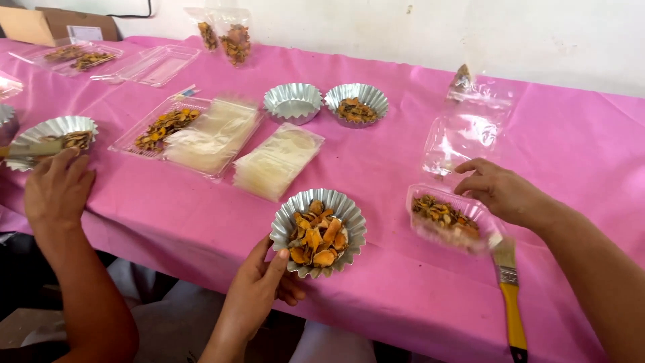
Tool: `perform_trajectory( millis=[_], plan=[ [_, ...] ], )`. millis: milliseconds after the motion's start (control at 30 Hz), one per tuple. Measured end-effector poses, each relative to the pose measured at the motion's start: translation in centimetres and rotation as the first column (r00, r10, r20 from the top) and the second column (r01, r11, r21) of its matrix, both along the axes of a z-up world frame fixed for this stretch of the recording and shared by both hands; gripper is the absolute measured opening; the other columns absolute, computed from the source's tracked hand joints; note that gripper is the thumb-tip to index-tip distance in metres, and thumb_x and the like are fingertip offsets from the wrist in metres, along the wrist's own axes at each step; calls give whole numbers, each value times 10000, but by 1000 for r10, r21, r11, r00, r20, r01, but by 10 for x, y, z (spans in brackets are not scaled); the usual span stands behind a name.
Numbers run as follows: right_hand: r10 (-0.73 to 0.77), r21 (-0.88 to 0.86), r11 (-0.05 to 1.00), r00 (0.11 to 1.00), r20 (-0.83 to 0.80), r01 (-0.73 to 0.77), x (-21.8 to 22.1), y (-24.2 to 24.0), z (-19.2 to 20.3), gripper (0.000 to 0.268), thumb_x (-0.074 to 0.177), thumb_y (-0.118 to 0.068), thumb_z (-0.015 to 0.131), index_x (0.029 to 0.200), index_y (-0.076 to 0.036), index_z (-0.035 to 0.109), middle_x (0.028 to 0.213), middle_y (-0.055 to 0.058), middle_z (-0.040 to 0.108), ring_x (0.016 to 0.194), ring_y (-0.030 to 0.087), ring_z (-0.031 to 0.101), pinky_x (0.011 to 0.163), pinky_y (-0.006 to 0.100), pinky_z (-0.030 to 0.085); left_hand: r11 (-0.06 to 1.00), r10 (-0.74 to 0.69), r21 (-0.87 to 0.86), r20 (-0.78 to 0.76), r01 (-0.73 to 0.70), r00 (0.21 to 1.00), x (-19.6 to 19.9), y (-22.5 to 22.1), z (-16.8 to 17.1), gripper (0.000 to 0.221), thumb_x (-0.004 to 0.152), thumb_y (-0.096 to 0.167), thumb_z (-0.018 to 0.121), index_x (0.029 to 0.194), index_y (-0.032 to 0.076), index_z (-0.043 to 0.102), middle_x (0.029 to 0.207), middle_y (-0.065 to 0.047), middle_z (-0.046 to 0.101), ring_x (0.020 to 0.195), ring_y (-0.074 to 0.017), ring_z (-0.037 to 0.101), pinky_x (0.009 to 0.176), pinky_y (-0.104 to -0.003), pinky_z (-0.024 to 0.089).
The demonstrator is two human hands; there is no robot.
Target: Sorting and cleaning dried tea ingredients manually and with a brush on a production table
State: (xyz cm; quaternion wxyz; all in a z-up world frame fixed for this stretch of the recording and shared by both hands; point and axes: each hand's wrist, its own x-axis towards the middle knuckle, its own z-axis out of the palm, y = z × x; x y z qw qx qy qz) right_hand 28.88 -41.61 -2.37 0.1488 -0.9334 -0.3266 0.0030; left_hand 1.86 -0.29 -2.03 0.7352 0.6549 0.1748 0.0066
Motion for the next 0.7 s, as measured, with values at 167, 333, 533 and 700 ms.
perform_trajectory(
  millis=[167, 333, 533, 700],
  plan=[
    [52, -42, 998, 998, 48, -50, -12, 4, 7, 163, 956, -39, 587, 898, -102, 725, 1510, 123, 492, 1019, 289, 710, 736, 412, 577, 998, -22, -57, -16, 21, 1000, 9, -9, 4, 559, 945, 271, 581, 1486, 136, 548, 588, -264, 658, 504, -320, 682, 472, -393, 551],
    [-65, -109, 992, 997, -51, 60, -14, 8, 21, 172, 1010, -86, 516, 873, -81, 620, 1541, 90, 463, 1095, 281, 672, 839, 404, 571, 997, -48, -57, -13, 47, 999, 12, -11, 2, 588, 942, 270, 577, 1513, 143, 508, 618, -262, 677, 513, -324, 699, 469, -397, 569],
    [23, 48, 999, 996, 85, -27, 2, -15, 16, 153, 944, 4, 525, 921, -116, 616, 1350, 74, 615, 1262, 236, 588, 1041, 399, 462, 993, -54, -104, -30, 50, 998, 13, -12, -6, 647, 941, 255, 575, 1571, 208, 432, 648, -254, 661, 538, -322, 690, 520, -424, 590],
    [-243, 290, 934, 966, 89, 208, -51, 1, 46, 166, 885, -3, 551, 934, -111, 667, 912, 11, 718, 858, 165, 639, 815, 323, 524, 988, -101, -120, -11, 99, 995, 13, -20, -9, 629, 944, 242, 566, 1557, 210, 431, 628, -266, 668, 506, -325, 697, 498, -425, 597]
  ],
)
